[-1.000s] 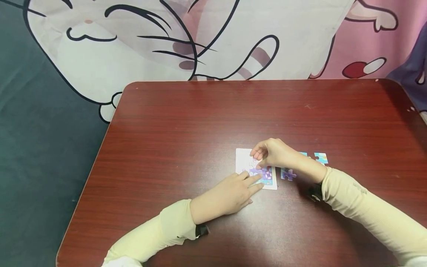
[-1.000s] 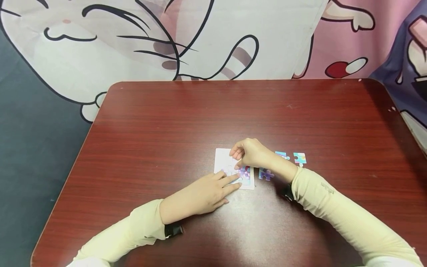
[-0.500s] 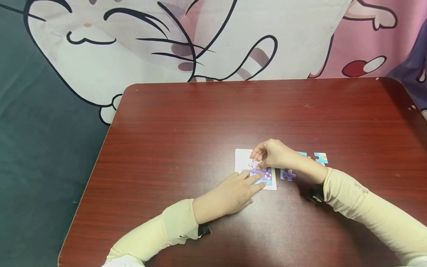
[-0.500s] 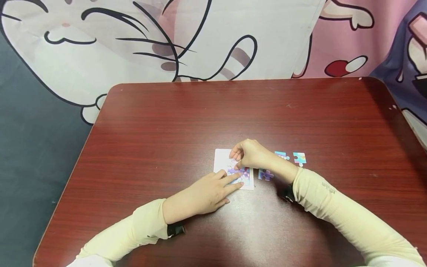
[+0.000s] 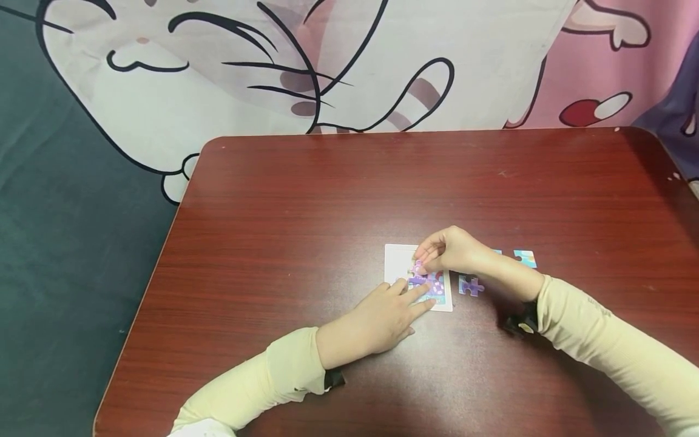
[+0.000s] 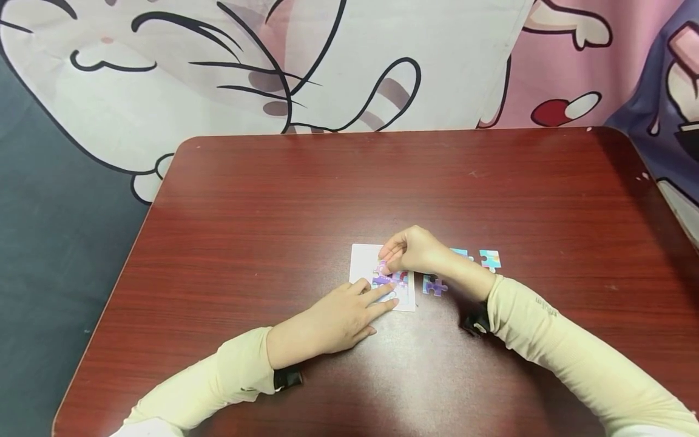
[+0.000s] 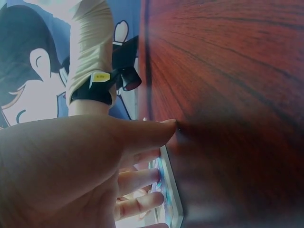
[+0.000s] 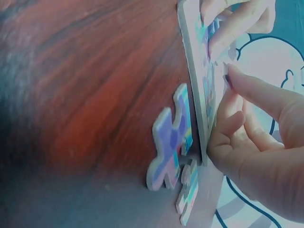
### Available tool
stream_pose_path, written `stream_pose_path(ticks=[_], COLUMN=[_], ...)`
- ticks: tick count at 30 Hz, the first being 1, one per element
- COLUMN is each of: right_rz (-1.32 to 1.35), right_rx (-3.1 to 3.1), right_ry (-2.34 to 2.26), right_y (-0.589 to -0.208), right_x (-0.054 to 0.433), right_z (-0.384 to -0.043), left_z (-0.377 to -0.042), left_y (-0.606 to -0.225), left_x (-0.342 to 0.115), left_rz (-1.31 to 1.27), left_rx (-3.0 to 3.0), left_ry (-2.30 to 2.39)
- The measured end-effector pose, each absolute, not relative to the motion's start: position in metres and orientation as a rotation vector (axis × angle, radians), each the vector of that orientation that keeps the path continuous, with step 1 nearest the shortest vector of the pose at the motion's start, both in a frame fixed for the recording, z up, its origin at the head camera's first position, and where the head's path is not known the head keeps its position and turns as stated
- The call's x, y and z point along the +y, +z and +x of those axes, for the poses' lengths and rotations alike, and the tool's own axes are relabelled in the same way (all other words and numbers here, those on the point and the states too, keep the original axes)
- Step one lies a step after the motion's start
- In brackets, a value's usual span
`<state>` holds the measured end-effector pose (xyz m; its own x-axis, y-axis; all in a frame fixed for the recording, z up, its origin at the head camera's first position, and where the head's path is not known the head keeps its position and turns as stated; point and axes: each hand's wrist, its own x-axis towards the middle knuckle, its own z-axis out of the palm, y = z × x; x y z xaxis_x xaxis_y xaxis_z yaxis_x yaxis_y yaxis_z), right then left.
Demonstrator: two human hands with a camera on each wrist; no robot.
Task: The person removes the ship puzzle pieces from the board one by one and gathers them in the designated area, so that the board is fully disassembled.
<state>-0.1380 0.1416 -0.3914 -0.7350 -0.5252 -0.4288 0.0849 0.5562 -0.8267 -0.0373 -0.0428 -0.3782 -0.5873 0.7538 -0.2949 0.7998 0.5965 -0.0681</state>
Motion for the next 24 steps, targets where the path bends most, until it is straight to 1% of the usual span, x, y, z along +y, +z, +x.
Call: stream_pose_path(ticks=[6,13,24], right_rz=[-0.373,-0.625,-0.864], right_rx=[2.068,2.202,2.324], right_ry=[-1.176,-1.067,-1.082], right_y=[-0.390,-0.387,-0.391], right_x=[0.142,0.140,0.140], right_z=[-0.137,-0.133,-0.122], left_z=[-0.037,-0.038,-0.039], left_y=[-0.379,-0.379,-0.378], left_x=[-0.044,-0.045,-0.048], left_rz=[1.277,1.282,1.279], left_rx=[2.593,2.590,2.579], left_ry=[-0.294,-0.283,-0.252])
